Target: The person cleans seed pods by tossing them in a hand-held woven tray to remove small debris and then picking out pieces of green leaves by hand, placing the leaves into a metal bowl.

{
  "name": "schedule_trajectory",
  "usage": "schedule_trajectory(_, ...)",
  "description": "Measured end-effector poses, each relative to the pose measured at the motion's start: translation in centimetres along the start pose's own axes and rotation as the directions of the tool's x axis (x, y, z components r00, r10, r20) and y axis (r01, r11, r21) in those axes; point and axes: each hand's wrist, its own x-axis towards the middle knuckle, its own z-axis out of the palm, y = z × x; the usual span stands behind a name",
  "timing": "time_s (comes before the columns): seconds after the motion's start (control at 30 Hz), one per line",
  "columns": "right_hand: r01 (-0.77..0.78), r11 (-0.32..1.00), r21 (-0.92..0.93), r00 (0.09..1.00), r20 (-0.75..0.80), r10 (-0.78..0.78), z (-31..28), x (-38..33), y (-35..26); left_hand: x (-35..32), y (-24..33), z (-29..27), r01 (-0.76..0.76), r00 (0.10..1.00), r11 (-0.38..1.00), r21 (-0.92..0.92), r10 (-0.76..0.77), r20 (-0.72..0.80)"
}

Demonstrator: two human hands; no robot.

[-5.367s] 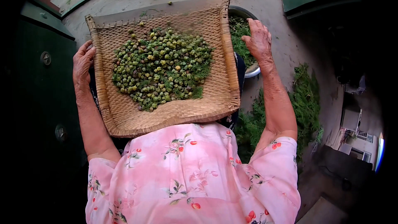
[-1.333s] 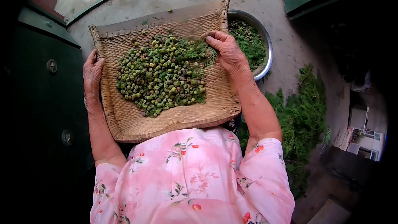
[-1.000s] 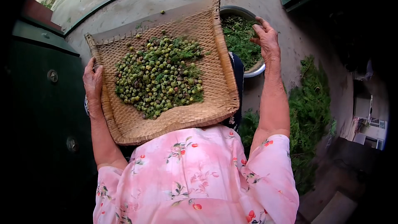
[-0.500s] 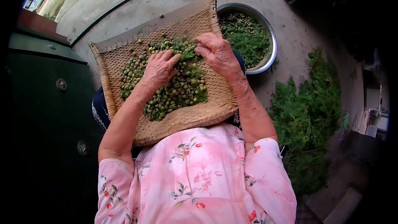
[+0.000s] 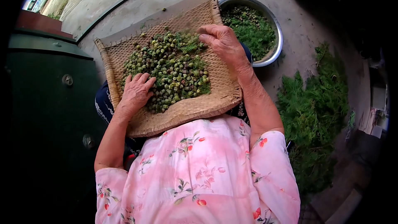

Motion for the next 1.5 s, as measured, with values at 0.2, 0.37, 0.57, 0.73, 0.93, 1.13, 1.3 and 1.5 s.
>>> schedule_trajectory(0.2, -0.008, 0.996, -0.090, 0.991, 0.131, 0.020, -1.5, 2.5, 0.3, 0.1, -0.4, -1.9, 0.052, 0.996, 0.999, 0.007, -0.051, -0.067)
schedule_trajectory(0.37, 0.003, 0.996, -0.088, 0.998, 0.063, 0.002, -1.4, 5.8, 2.8, 6.0, -0.1, -2.6, 0.141, 0.962, 0.940, -0.312, -0.204, -0.180)
schedule_trajectory(0.57, 0.016, 0.997, 0.075, 0.997, -0.071, -0.010, -0.7, 6.2, 4.8, 13.3, 3.5, 0.7, 0.089, 0.902, 0.829, -0.552, -0.303, -0.309)
schedule_trajectory(0.73, 0.007, 0.990, 0.142, 0.997, -0.076, 0.004, -1.0, 6.2, 4.5, 15.0, 4.3, 3.0, -0.017, 0.848, 0.903, -0.429, -0.215, -0.485)
schedule_trajectory(0.93, -0.033, 0.971, 0.235, 0.996, -0.077, 0.052, -0.6, 6.2, 4.4, 14.9, 3.3, 4.2, -0.122, 0.713, 0.819, -0.561, -0.321, -0.623)
schedule_trajectory(1.13, -0.005, 0.989, 0.151, 0.997, -0.075, 0.017, -1.0, 6.4, 4.5, 14.8, 2.8, 3.2, 0.032, 0.771, 0.411, -0.911, -0.590, -0.239)
schedule_trajectory(1.3, -0.031, 0.987, 0.159, 0.994, -0.097, 0.047, -1.1, 6.4, 4.4, 16.8, 4.3, 1.3, 0.189, 0.786, 0.713, -0.675, -0.522, -0.332)
schedule_trajectory(1.5, 0.014, 0.992, 0.124, 0.998, -0.059, -0.007, -0.6, 6.6, 3.5, 17.8, 3.8, 1.9, 0.204, 0.781, 0.764, -0.612, -0.504, -0.368)
